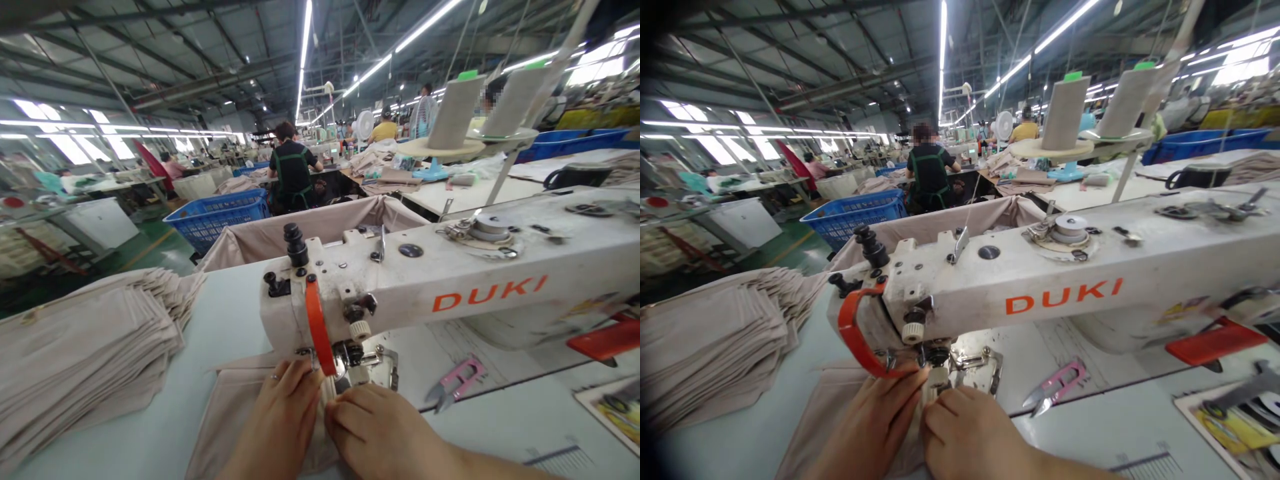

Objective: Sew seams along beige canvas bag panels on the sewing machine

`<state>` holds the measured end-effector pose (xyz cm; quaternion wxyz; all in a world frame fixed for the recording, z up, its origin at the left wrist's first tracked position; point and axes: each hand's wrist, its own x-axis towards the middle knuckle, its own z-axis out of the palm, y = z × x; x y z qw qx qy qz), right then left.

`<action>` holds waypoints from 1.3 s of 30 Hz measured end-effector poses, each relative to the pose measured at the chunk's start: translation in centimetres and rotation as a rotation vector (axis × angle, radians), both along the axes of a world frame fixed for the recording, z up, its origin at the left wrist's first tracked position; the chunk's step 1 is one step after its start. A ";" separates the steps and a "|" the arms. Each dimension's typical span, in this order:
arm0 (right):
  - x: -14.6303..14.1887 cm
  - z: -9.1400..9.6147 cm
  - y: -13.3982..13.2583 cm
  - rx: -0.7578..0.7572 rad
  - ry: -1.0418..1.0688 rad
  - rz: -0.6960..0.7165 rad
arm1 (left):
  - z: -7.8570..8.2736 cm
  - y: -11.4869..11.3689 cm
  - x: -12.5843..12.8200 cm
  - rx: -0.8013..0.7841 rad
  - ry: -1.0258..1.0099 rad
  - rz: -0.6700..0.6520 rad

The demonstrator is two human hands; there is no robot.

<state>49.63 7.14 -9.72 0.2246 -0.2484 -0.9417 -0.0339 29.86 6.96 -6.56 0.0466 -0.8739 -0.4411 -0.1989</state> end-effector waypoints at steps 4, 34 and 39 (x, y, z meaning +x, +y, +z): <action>1.5 2.8 0.5 -0.175 -0.073 0.047 | 0.4 -0.4 -0.8 0.096 0.097 -0.072; 3.0 1.4 0.5 -0.096 0.103 0.196 | -0.3 -1.0 -0.1 0.056 0.111 -0.222; 2.6 1.5 0.6 -0.142 0.105 0.150 | -0.2 0.1 -0.3 -0.069 0.054 -0.215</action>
